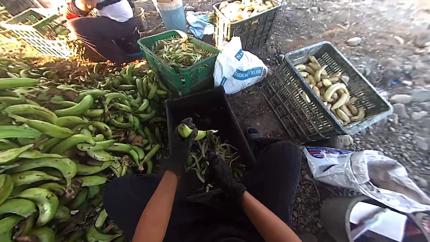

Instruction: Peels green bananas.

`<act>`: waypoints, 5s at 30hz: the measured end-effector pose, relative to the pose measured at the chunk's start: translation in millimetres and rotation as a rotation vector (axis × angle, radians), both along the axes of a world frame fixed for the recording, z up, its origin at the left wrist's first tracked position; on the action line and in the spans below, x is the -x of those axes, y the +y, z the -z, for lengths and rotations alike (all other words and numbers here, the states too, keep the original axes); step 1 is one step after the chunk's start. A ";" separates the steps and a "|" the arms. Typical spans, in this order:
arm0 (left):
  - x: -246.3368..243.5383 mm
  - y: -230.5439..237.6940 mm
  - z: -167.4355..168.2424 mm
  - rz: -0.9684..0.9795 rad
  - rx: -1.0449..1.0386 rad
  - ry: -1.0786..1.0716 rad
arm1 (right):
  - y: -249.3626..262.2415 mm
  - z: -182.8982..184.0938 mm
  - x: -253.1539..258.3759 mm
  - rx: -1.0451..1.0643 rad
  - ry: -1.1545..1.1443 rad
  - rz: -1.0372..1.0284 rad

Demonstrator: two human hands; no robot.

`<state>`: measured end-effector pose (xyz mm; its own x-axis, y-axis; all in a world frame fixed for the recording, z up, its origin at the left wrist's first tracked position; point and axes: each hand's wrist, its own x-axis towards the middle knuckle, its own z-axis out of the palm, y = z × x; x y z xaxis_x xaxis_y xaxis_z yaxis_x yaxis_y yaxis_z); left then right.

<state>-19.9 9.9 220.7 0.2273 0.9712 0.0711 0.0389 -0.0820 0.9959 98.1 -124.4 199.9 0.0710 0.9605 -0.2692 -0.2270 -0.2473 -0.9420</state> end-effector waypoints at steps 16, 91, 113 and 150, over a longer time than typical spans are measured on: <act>7.7 7.7 -4.7 -0.024 -0.095 -0.084 | -22.6 62.3 25.6 0.394 -0.238 -0.104; 14.1 9.3 11.2 -0.039 0.145 -0.009 | 57.0 -22.8 -25.4 -0.081 -1.203 0.188; 13.4 -9.2 5.4 -0.067 0.324 -0.226 | 54.0 -21.3 -21.6 -0.066 -1.115 0.120; 35.7 -2.4 -30.2 0.138 0.376 -0.437 | 54.8 -32.1 -47.2 -0.311 -0.977 -0.083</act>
